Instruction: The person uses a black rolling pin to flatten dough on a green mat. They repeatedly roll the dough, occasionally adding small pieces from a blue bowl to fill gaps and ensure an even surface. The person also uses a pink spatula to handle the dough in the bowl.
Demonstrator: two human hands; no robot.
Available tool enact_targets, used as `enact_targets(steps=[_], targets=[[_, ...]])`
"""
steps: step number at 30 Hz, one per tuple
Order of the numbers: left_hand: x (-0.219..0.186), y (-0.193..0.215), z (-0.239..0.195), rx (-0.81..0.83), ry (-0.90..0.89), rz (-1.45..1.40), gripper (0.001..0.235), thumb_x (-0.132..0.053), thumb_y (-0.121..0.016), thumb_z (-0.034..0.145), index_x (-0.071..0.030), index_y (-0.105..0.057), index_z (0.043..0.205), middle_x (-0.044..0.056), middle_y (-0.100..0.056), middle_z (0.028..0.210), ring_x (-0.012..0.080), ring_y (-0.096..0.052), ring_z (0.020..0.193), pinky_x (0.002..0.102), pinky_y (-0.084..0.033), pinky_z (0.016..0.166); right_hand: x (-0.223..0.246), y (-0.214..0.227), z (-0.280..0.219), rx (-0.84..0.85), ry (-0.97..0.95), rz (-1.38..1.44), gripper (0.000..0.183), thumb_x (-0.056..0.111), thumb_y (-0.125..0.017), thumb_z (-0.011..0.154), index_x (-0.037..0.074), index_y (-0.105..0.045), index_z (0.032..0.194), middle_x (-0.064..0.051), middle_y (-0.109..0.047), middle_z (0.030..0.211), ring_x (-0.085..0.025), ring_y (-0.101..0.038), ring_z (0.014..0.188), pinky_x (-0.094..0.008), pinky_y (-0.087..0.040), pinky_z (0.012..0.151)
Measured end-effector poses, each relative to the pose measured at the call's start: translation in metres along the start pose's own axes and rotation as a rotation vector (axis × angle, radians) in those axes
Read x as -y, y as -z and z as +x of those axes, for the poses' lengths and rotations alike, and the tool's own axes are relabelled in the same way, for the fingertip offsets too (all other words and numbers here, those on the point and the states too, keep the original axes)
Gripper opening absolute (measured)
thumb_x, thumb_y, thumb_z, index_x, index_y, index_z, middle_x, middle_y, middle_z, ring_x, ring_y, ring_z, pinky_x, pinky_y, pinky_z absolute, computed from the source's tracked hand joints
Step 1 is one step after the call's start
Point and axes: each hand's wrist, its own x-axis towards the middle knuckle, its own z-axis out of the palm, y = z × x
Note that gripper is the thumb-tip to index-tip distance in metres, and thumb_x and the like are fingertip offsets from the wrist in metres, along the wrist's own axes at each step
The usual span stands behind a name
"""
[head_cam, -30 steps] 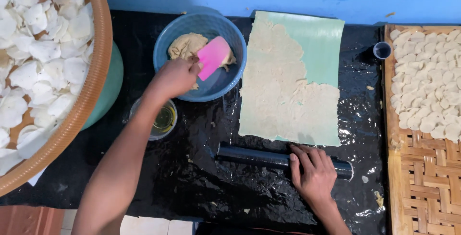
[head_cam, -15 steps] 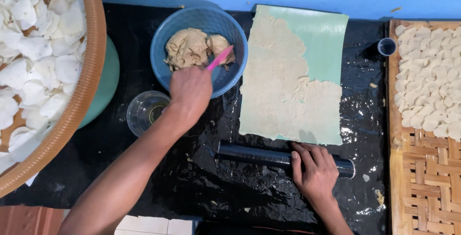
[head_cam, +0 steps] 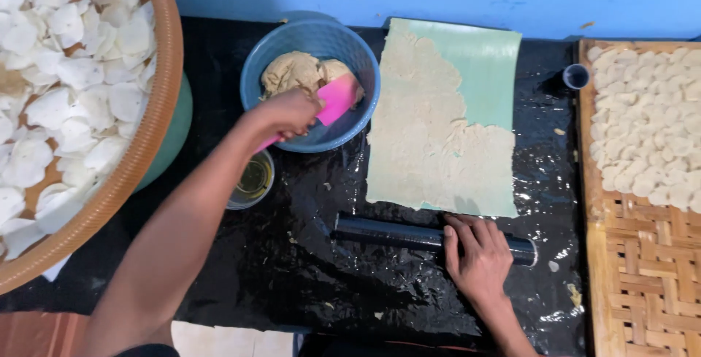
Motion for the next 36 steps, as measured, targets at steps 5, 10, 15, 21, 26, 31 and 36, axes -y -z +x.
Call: enact_targets(steps=[5, 10, 15, 21, 26, 31, 36], targets=[[-0.001, 0.018, -0.019, 0.210, 0.078, -0.294, 0.041, -0.038, -0.048, 0.105, -0.011, -0.049, 0.075, -0.006, -0.038, 0.051, 0.0076, -0.027, 0.036, 0.030, -0.021, 0.035, -0.001, 0.000, -0.002, -0.007, 0.003, 0.007, 0.017, 0.013, -0.067, 0.093, 0.008, -0.077, 0.106, -0.005, -0.071, 0.097, -0.024, -0.065, 0.086, -0.037, -0.051, 0.075], [-0.024, 0.018, -0.072, 0.235, 0.045, -0.330, 0.047, -0.044, -0.048, 0.104, -0.011, -0.046, 0.071, -0.006, -0.035, 0.050, 0.0067, -0.025, 0.036, 0.028, -0.019, 0.034, -0.002, 0.004, 0.001, -0.010, -0.056, 0.072, 0.017, 0.012, -0.071, 0.091, 0.007, -0.077, 0.107, -0.007, -0.070, 0.095, -0.025, -0.064, 0.085, -0.037, -0.051, 0.075], [-0.030, -0.051, -0.113, 0.082, -0.253, -0.058, 0.060, -0.051, -0.049, 0.103, -0.005, -0.068, 0.068, 0.003, -0.062, 0.054, 0.0150, -0.055, 0.047, 0.035, -0.044, 0.047, 0.003, 0.009, 0.017, -0.069, -0.044, 0.201, 0.040, 0.011, -0.076, 0.088, -0.005, -0.066, 0.123, -0.014, -0.066, 0.105, -0.031, -0.063, 0.093, -0.040, -0.052, 0.083], [-0.038, -0.146, -0.150, 0.056, -0.451, 0.017, 0.049, -0.036, -0.049, 0.103, 0.001, -0.070, 0.078, 0.024, -0.069, 0.074, 0.0412, -0.071, 0.075, 0.053, -0.052, 0.067, -0.002, -0.012, 0.015, -0.047, -0.067, 0.423, 0.046, 0.014, -0.080, 0.085, -0.008, -0.065, 0.122, -0.018, -0.065, 0.107, -0.023, -0.065, 0.078, -0.032, -0.056, 0.066], [-0.039, -0.147, -0.148, 0.046, -0.457, -0.029, 0.044, -0.032, -0.051, 0.101, 0.002, -0.069, 0.079, 0.023, -0.070, 0.074, 0.0410, -0.072, 0.077, 0.053, -0.053, 0.068, -0.018, -0.017, 0.009, -0.070, -0.128, 0.433, 0.022, 0.000, -0.069, 0.096, -0.001, -0.073, 0.117, -0.013, -0.071, 0.106, -0.021, -0.072, 0.083, -0.030, -0.059, 0.073], [-0.050, -0.110, -0.150, -0.255, -0.230, 0.237, 0.030, -0.028, -0.053, 0.100, -0.002, -0.067, 0.095, 0.022, -0.070, 0.073, 0.0426, -0.071, 0.074, 0.055, -0.055, 0.068, -0.021, 0.007, 0.023, -0.056, -0.125, 0.419, 0.016, 0.001, -0.066, 0.100, 0.000, -0.072, 0.115, -0.013, -0.074, 0.107, -0.021, -0.071, 0.090, -0.032, -0.059, 0.080], [-0.029, -0.070, -0.144, -0.866, -0.273, 0.361, 0.032, -0.022, -0.057, 0.106, 0.005, -0.064, 0.121, 0.027, -0.067, 0.101, 0.0463, -0.066, 0.087, 0.056, -0.051, 0.073, -0.007, 0.028, 0.014, 0.276, 0.247, 0.348, 0.032, 0.028, -0.077, 0.085, 0.003, -0.076, 0.105, -0.007, -0.069, 0.089, -0.022, -0.063, 0.081, -0.035, -0.052, 0.070]])
